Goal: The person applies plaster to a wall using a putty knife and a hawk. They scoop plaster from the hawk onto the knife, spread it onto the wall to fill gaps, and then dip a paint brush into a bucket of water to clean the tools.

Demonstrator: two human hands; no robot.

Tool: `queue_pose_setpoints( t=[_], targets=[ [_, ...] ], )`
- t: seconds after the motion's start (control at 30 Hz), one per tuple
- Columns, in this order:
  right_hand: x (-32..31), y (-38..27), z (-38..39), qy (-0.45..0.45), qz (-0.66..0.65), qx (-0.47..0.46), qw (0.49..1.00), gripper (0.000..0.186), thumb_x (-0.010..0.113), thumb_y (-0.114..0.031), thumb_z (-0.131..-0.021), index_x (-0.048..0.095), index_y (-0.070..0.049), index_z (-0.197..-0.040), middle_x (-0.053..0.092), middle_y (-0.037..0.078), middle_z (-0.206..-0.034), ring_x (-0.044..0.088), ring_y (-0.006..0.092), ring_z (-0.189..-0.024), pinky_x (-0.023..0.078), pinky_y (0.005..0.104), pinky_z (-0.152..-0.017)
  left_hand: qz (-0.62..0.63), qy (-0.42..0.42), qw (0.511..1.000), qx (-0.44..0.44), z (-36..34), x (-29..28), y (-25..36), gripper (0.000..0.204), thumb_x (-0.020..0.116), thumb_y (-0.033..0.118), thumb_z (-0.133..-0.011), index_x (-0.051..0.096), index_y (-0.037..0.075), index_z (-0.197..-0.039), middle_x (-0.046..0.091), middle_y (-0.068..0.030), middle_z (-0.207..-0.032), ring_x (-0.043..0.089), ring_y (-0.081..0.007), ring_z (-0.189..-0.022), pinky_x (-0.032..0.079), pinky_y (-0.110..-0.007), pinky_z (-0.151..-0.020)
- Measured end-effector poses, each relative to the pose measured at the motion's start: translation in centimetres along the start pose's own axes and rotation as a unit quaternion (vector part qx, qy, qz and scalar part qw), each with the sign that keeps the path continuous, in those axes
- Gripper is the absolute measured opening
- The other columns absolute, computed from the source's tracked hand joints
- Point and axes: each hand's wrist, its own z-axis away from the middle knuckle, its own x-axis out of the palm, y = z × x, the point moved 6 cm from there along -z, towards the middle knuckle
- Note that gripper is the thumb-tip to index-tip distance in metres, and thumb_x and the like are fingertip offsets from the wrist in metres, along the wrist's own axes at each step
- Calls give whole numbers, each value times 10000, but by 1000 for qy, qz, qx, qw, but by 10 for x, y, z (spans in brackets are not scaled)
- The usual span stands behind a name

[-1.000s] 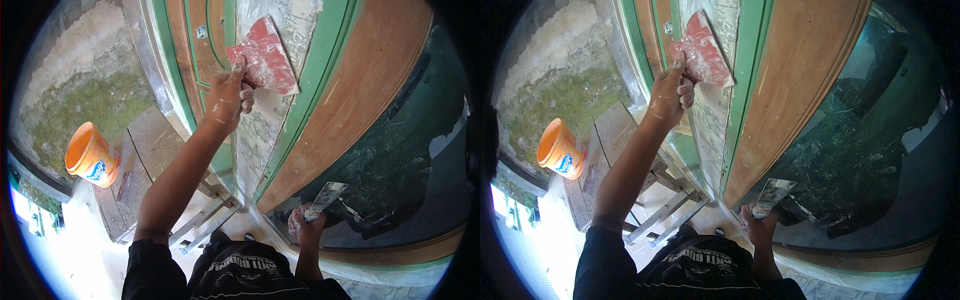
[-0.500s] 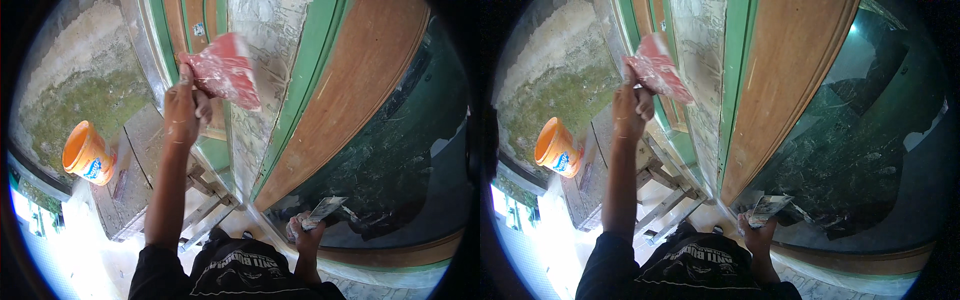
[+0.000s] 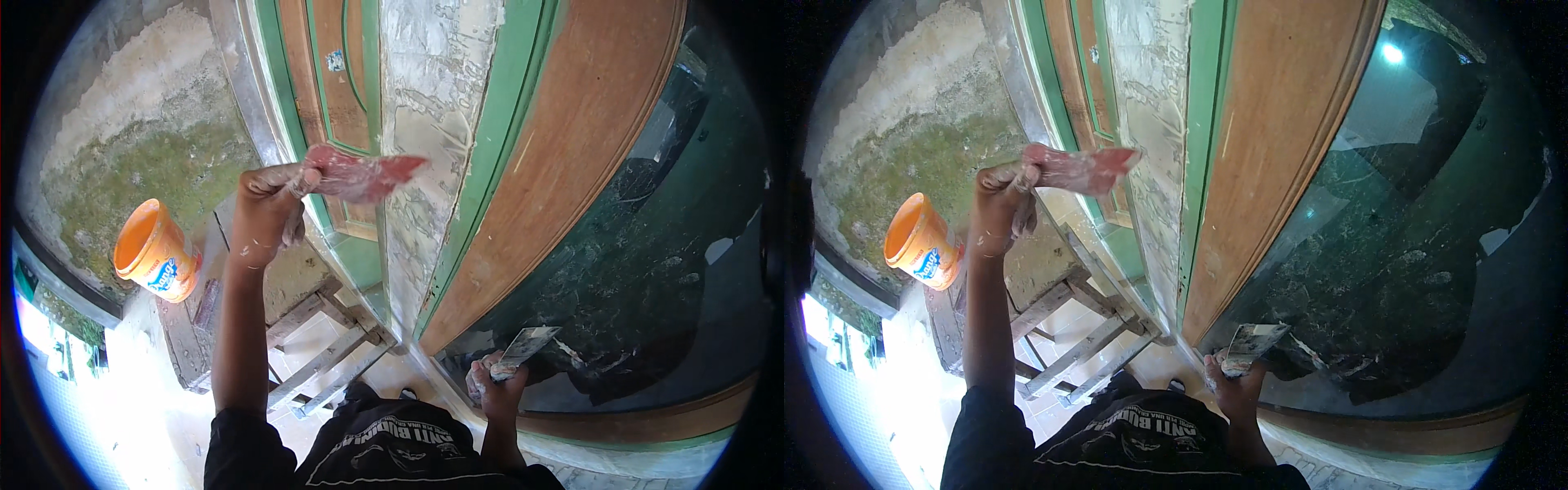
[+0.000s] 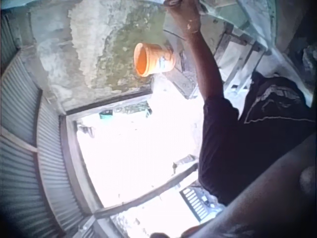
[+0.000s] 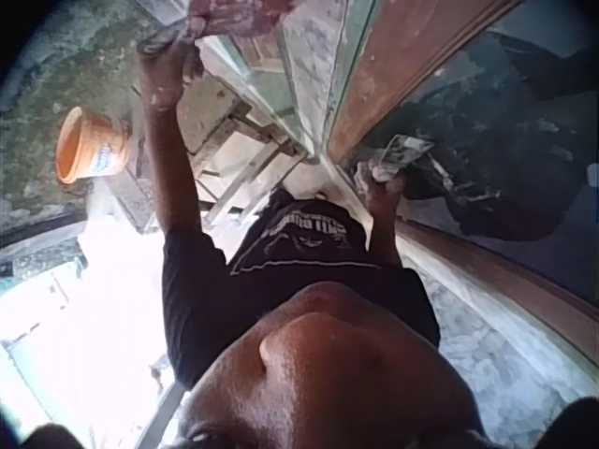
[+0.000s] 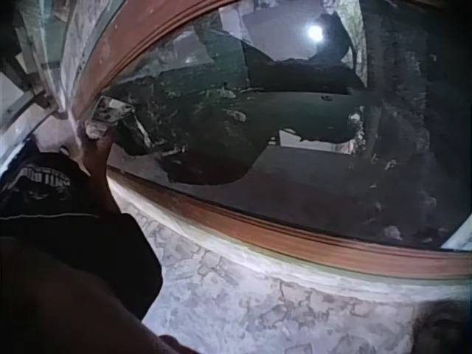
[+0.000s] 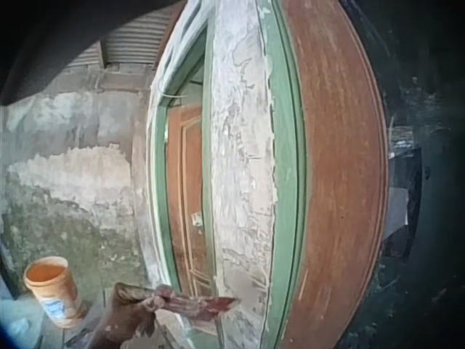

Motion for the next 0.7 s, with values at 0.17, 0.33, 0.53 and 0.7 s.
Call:
queue_pose_setpoints(
  t=[0.17,0.33,0.53,0.7],
  targets=[
    [-3,3,2,-15,8,-11,1000,237,642,61,-759,443,-50,-823,448,37,-612,431,129,-424,357,279,-383,-238,19,970,51,7,1,11,213,660,183,-835,692,14,-961,576,-8,-562,518,-53,-462,416,-196,-443],
    [5,-10,7,-39,2,8,999,252,643,57,-765,435,-58,-851,457,42,-630,450,134,-437,368,284,-391,-223,-31,963,150,20,0,21,185,676,45,-786,661,-16,-960,624,-32,-778,557,-77,-717,452,-217,-670],
    [-4,-2,10,-23,3,27,999,248,646,51,-767,443,-59,-857,460,42,-630,462,135,-449,374,282,-398,-209,-26,961,177,33,-1,22,244,642,-124,-711,613,-24,-931,614,-49,-916,585,-130,-898,472,-258,-795],
    [-16,9,12,-18,6,36,999,202,709,-14,-755,522,-22,-831,564,52,-697,551,114,-561,448,250,-488,-174,27,944,278,40,-11,30,196,609,-147,-705,623,-34,-865,622,-58,-857,594,-131,-844,483,-260,-766]
  ],
)
